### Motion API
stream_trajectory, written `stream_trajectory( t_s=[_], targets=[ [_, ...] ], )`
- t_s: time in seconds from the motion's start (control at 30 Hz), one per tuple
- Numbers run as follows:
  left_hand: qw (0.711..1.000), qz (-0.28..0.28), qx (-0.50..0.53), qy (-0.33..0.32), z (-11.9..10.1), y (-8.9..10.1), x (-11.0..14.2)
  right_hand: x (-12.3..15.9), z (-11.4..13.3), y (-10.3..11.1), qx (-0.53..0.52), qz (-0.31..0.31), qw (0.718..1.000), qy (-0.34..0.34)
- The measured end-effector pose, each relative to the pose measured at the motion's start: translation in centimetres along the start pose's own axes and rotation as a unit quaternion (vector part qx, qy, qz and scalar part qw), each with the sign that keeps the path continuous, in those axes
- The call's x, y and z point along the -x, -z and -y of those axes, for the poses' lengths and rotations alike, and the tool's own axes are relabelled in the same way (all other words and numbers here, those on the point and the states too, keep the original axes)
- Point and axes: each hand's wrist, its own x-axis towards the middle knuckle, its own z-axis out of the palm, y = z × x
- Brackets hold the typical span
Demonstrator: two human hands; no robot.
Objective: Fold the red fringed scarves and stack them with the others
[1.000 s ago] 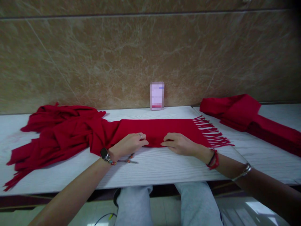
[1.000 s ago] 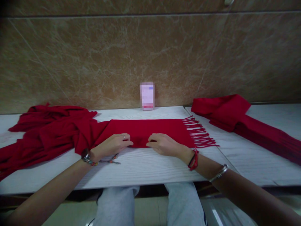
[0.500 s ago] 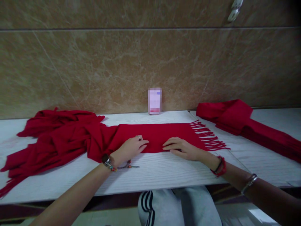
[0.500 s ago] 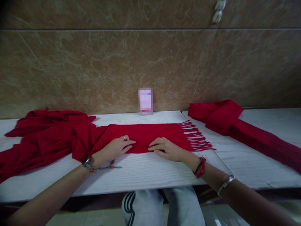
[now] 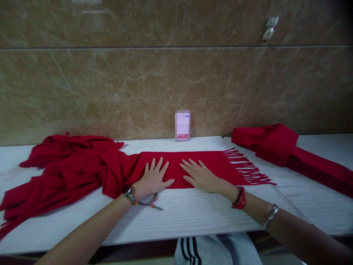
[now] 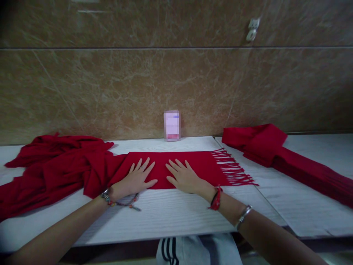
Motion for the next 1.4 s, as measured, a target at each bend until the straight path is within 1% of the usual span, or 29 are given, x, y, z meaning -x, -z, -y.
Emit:
stream_trajectory(
  t_s=[0.07,0.23,0.3,0.33,0.4,0.5,0.57,0.6,0.67,0.7,0.77,0.83,0.9,1.03,1.1,1.17,1.23,1.3,1.37,1.4],
  targets=[
    [1.0,-0.001,0.004,0.003,-0.1,0.1,0.1,1.3,-2.0,-0.5,0.036,0.001,0.999,-0.031],
    [1.0,-0.001,0.015,0.0,-0.3,0.3,0.1,4.9,-8.9,-1.6,0.101,-0.008,0.989,-0.11],
    [1.0,-0.005,0.019,-0.001,-0.2,0.2,0.1,4.9,-10.2,-1.5,0.114,-0.019,0.984,-0.138],
    [1.0,-0.008,0.021,-0.002,-0.2,0.2,0.1,4.4,-10.1,-1.3,0.117,-0.026,0.983,-0.142],
    [1.0,-0.013,0.023,-0.003,-0.1,0.0,0.0,2.2,-8.7,-0.7,0.107,-0.04,0.985,-0.13],
    [1.0,-0.017,0.021,0.001,-0.1,-0.2,0.0,-2.6,-4.1,-0.1,0.041,-0.052,0.995,-0.076],
    [1.0,-0.019,0.017,0.005,-0.2,-0.2,0.0,-5.6,-1.0,-0.2,0.005,-0.037,0.999,-0.022],
    [1.0,-0.019,0.015,0.007,-0.2,-0.2,0.0,-6.7,0.1,-0.4,-0.005,-0.023,1.0,-0.004],
    [1.0,-0.018,0.014,0.014,-0.3,0.0,0.1,-7.8,1.2,-1.0,-0.012,0.006,1.0,0.012],
    [1.0,-0.018,0.015,0.016,-0.4,0.1,0.2,-7.9,1.0,-1.2,-0.012,0.015,1.0,0.006],
    [1.0,-0.019,0.017,0.017,-0.4,0.2,0.2,-7.1,-0.4,-1.7,-0.006,0.022,0.999,-0.024],
    [1.0,-0.021,0.02,0.013,-0.4,0.2,0.2,-5.6,-2.8,-1.9,0.01,0.026,0.997,-0.067],
    [0.999,-0.025,0.022,0.01,-0.3,0.0,0.2,-3.8,-5.8,-2.0,0.032,0.035,0.993,-0.109],
    [0.999,-0.034,0.026,0.01,-0.1,-0.5,-0.1,-0.2,-11.4,-1.9,0.07,0.062,0.976,-0.196],
    [0.999,-0.035,0.026,0.01,0.0,-0.7,-0.2,1.2,-13.4,-1.6,0.084,0.075,0.967,-0.227],
    [0.999,-0.034,0.023,0.012,0.0,-0.7,-0.2,2.2,-14.7,-1.1,0.092,0.077,0.961,-0.247],
    [0.999,-0.029,0.02,0.017,-0.1,-0.6,-0.2,2.4,-15.0,-0.3,0.101,0.065,0.959,-0.257],
    [0.999,-0.026,0.018,0.02,-0.1,-0.4,-0.2,1.9,-14.0,0.3,0.111,0.044,0.959,-0.256],
    [0.999,-0.024,0.018,0.019,-0.1,-0.3,-0.2,0.6,-11.7,0.6,0.11,0.015,0.969,-0.223],
    [0.999,-0.024,0.017,0.019,-0.1,-0.3,-0.2,-0.2,-10.1,0.6,0.1,-0.006,0.978,-0.184]
  ],
)
